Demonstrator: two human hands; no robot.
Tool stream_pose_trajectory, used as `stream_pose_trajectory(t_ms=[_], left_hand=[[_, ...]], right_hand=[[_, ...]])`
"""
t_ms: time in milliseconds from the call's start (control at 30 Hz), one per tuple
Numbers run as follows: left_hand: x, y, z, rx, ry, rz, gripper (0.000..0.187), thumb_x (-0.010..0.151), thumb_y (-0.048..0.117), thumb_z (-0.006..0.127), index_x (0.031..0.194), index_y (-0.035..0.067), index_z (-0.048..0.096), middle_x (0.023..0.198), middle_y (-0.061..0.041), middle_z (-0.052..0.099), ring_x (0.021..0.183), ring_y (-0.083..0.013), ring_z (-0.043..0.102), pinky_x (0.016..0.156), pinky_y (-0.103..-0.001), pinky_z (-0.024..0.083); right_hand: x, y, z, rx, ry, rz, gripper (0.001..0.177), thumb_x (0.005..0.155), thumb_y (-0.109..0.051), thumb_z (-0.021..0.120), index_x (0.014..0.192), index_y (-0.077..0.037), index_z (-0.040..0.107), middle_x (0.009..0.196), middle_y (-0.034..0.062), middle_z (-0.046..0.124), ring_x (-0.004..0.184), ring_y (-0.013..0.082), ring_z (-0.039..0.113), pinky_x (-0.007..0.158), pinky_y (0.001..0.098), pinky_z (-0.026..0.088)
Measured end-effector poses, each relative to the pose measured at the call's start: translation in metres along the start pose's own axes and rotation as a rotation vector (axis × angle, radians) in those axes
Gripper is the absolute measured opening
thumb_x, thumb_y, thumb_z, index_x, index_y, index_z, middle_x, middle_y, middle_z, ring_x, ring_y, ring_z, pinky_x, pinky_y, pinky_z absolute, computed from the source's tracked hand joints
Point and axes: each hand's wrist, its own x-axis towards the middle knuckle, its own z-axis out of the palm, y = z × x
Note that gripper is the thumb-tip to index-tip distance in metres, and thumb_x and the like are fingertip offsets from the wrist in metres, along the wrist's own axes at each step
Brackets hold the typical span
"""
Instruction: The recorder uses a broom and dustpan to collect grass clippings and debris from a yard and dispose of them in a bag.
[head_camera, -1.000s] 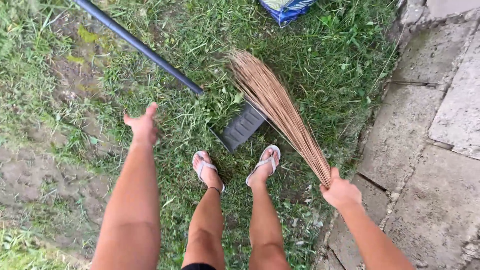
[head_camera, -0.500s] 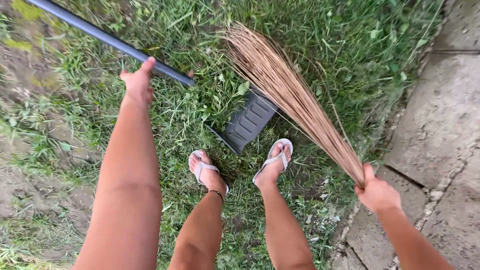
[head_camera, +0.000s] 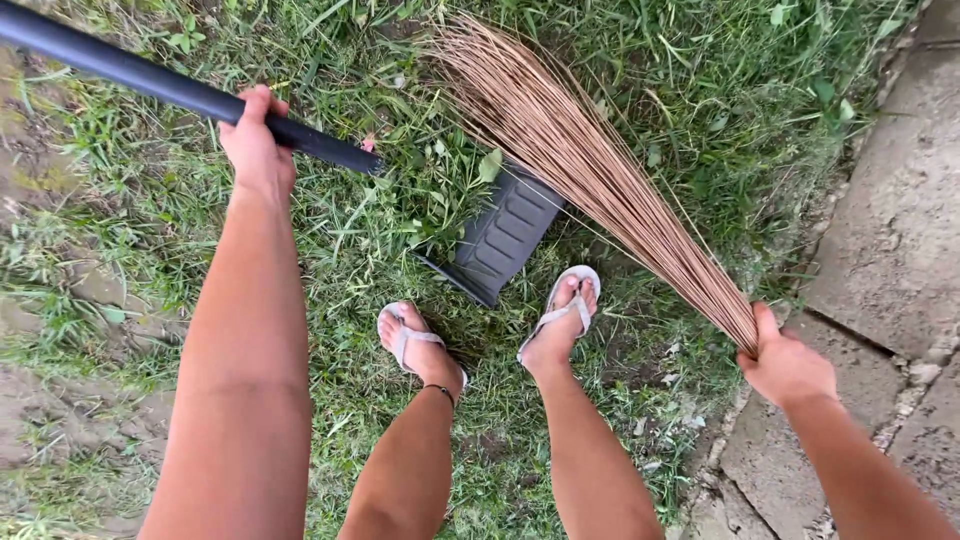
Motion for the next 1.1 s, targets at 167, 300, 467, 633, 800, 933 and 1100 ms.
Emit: stream_pose_trajectory(t_ms=[167,300,467,633,800,933,1100], left_hand=[[-0.106,0.070,0.048,0.047,-0.037,-0.040,0.016,0.091,0.000,0.075,0.101,0.006,0.064,0.089,-0.008,0.068,0.083,-0.0207,0.068,0.074,-0.038,0.056],[-0.184,0.128,0.078,0.076,-0.043,0.025,0.015,0.088,-0.002,0.074,0.097,0.008,0.067,0.093,-0.004,0.070,0.089,-0.0176,0.067,0.079,-0.036,0.056],[-0.250,0.169,0.100,0.177,-0.217,0.250,0.018,0.090,-0.008,0.072,0.100,0.006,0.069,0.103,-0.006,0.071,0.098,-0.0170,0.066,0.096,-0.034,0.053],[-0.316,0.196,0.138,0.254,-0.259,0.309,0.022,0.085,-0.011,0.070,0.092,0.009,0.062,0.094,-0.004,0.065,0.096,-0.0178,0.064,0.101,-0.034,0.050],[-0.361,0.215,0.176,0.137,-0.081,0.468,0.018,0.084,-0.010,0.067,0.088,0.006,0.061,0.091,-0.005,0.062,0.090,-0.0184,0.058,0.093,-0.037,0.049],[-0.379,0.217,0.218,0.025,0.015,0.478,0.020,0.084,-0.013,0.065,0.090,0.005,0.060,0.092,-0.005,0.060,0.090,-0.0186,0.058,0.093,-0.037,0.050],[-0.436,0.219,0.304,-0.001,-0.117,0.341,0.021,0.089,-0.010,0.062,0.097,0.008,0.053,0.099,-0.011,0.061,0.085,-0.0220,0.062,0.066,-0.047,0.049]], right_hand=[[-0.023,-0.002,-0.025,0.002,-0.021,-0.022,0.089,0.090,-0.040,0.067,0.163,-0.032,0.017,0.127,0.0212,0.066,0.112,0.0401,0.070,0.097,0.0516,0.056],[-0.050,0.000,-0.049,0.021,-0.017,-0.050,0.081,0.091,-0.037,0.068,0.158,-0.029,0.025,0.129,0.0208,0.066,0.113,0.0403,0.069,0.095,0.0523,0.057],[-0.082,0.004,-0.086,0.006,-0.003,-0.085,0.083,0.088,-0.037,0.072,0.157,-0.027,0.026,0.127,0.0221,0.066,0.113,0.0399,0.070,0.093,0.0516,0.058],[-0.124,0.025,-0.139,-0.026,0.029,-0.161,0.080,0.089,-0.042,0.067,0.158,-0.025,0.029,0.121,0.0183,0.072,0.108,0.0386,0.073,0.090,0.0513,0.060],[-0.203,0.129,-0.190,0.203,0.036,-0.072,0.091,0.082,-0.057,0.069,0.162,-0.037,0.033,0.132,0.0129,0.070,0.119,0.0366,0.068,0.100,0.0493,0.056],[-0.174,0.228,-0.186,0.418,0.164,-0.043,0.100,0.076,-0.061,0.078,0.159,-0.029,0.034,0.135,0.0174,0.066,0.124,0.0383,0.063,0.104,0.0490,0.049],[-0.046,0.215,-0.162,0.625,-0.036,-0.004,0.063,0.081,-0.037,0.079,0.124,0.008,0.074,0.117,0.0257,0.076,0.107,0.0337,0.074,0.094,0.0436,0.057]])
